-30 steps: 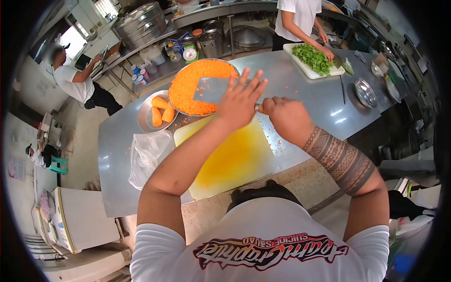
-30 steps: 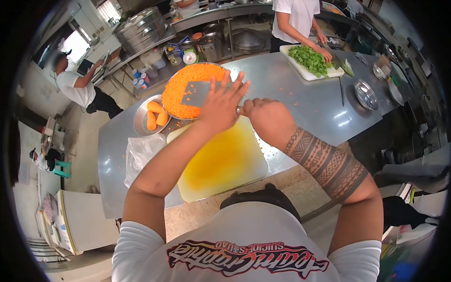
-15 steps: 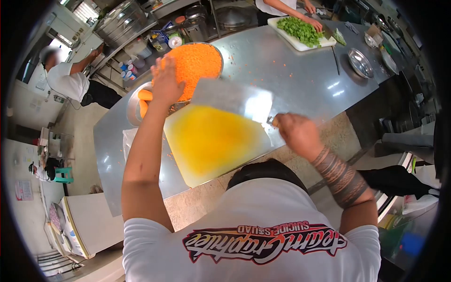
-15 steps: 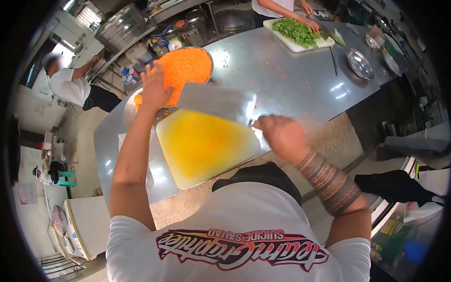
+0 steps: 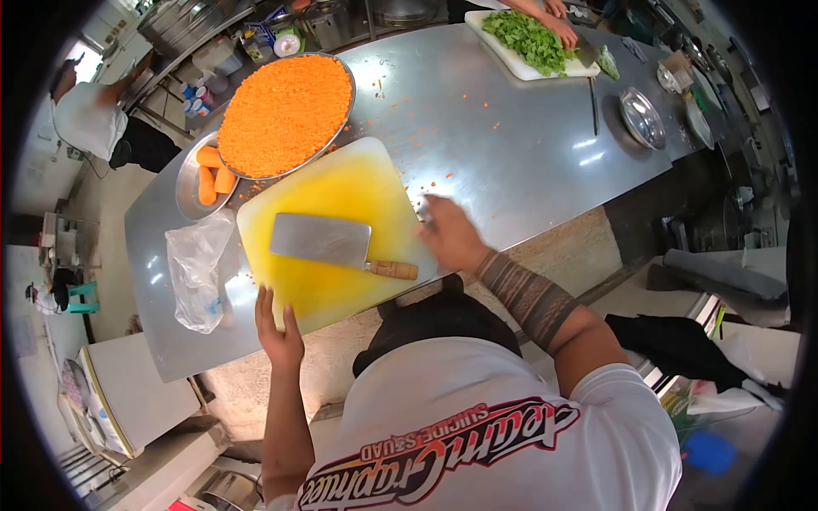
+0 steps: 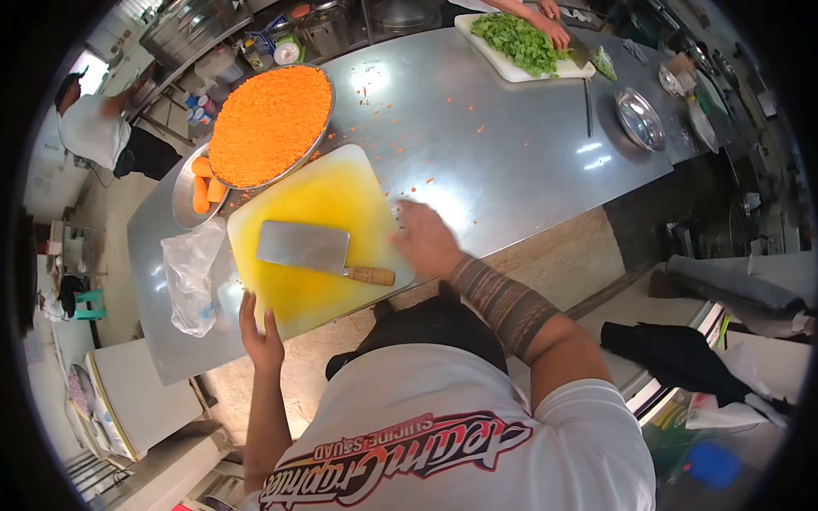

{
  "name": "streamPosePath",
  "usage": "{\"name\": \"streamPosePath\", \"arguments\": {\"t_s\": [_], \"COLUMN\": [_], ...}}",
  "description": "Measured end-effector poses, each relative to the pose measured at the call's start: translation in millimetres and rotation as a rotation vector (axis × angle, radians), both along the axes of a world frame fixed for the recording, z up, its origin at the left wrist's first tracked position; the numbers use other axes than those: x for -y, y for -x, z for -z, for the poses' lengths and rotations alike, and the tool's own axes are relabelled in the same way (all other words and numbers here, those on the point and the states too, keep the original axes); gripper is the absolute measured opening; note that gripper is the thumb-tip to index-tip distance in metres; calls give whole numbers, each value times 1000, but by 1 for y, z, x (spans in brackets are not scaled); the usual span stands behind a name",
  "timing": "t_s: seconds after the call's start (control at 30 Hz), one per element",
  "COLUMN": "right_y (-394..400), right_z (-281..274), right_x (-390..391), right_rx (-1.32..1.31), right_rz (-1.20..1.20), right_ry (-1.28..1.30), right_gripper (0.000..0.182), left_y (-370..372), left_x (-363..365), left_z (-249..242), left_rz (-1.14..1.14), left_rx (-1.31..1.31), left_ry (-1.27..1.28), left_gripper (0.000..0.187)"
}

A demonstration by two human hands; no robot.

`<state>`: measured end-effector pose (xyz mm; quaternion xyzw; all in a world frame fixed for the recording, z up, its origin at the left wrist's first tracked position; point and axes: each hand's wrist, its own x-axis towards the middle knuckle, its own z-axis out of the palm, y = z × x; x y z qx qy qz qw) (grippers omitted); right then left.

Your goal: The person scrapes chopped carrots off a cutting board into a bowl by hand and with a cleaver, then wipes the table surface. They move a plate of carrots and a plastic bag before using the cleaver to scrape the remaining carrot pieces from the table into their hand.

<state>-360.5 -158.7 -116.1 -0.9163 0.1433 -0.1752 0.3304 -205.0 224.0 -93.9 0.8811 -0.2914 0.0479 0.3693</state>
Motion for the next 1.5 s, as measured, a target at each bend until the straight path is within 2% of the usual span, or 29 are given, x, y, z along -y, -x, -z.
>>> {"name": "streamPosePath", "arguments": {"t_s": [0.07,0.13,0.23,0.37,0.43,0.47,0.6,0.73,0.83,1.03,1.1,1.27,1.33,1.37,1.43,1.5], "right_y": [6,20,8,-61,-101,-121,-182,-203,-192,-120,-85,-6,15,26,59,78], "right_z": [24,55,61,67,63,61,58,51,61,57,54,34,27,25,32,36], "right_x": [68,134,186,234,249,252,234,204,178,155,138,92,89,91,108,121], "right_rx": [-16,-97,-252,-277,-311,-325,-296,-204,-131,-116,-155,-305,-263,-243,-164,-85], "right_rz": [314,494,559,475,374,323,-128,-537,-730,-905,-923,-881,-735,-661,-380,-97], "right_ry": [77,250,242,235,280,302,383,434,437,398,360,176,47,-18,11,15], "right_gripper": [69,80,86,89,89,89,89,88,91,108,108,108,107,107,103,101], "left_y": [39,79,131,176,184,187,201,208,209,189,184,172,173,174,174,171], "left_x": [-28,-44,-43,-17,-2,14,25,63,101,183,205,230,225,223,220,220], "left_z": [13,23,32,31,31,23,75,121,165,186,185,169,178,180,176,173], "left_rz": [-84,-123,-184,-131,-72,-113,-3,-74,-19,224,195,186,236,205,143,108], "left_rx": [-74,-117,-347,-629,-821,-922,-1086,-1716,-1989,-2090,-2199,-2261,-2363,-2344,-2309,-2319], "left_ry": [-61,-100,-152,-187,-177,-174,-114,167,464,664,788,1031,1153,1082,934,924], "left_gripper": [43,39,35,35,36,38,42,52,55,60,65,75,78,79,80,79]}}
